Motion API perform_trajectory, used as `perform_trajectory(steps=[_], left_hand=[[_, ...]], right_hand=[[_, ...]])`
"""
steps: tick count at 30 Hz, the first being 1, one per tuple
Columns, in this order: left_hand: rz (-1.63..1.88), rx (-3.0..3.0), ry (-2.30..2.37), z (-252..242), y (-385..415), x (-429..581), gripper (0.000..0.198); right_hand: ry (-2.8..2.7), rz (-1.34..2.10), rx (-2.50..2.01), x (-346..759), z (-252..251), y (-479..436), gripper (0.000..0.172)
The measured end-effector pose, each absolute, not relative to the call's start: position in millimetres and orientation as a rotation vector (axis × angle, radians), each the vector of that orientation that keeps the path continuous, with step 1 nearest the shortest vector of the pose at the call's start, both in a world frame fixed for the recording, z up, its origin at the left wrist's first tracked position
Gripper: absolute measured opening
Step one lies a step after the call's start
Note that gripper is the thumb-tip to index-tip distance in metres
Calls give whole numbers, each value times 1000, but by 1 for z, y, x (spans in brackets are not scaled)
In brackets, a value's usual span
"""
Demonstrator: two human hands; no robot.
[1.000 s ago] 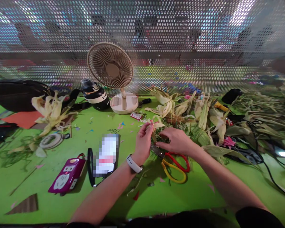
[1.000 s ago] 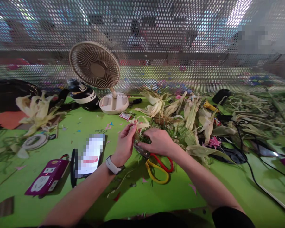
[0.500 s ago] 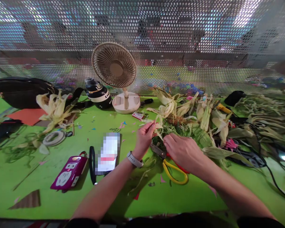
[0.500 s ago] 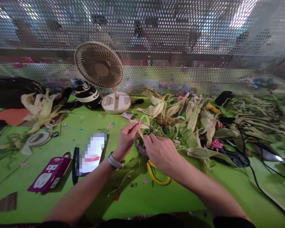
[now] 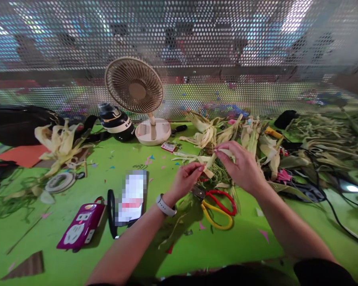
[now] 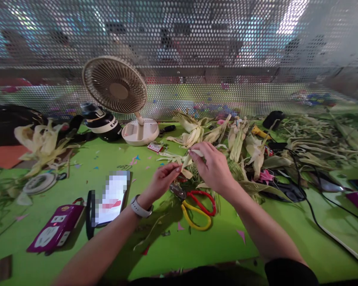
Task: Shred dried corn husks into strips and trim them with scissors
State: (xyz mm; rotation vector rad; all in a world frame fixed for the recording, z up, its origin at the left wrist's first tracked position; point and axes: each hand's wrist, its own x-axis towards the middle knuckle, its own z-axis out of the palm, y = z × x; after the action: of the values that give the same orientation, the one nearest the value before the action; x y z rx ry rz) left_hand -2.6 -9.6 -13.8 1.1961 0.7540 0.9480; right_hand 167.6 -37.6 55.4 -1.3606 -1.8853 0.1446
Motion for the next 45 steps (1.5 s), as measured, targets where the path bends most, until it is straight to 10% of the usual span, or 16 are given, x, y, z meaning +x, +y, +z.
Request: perform_trajectory(steps=[27, 35, 45], left_hand=[[1012, 1153, 809, -20, -19, 0, 29], [1057, 1118, 915, -14, 6, -15, 28], [868, 1301, 830, -10, 5, -18, 26]], right_hand=[[-1420, 688, -1428, 152, 5, -9, 22], [-1807, 999, -1434, 188, 29, -5, 54], [-2009, 795, -1290, 205, 57, -17, 24]])
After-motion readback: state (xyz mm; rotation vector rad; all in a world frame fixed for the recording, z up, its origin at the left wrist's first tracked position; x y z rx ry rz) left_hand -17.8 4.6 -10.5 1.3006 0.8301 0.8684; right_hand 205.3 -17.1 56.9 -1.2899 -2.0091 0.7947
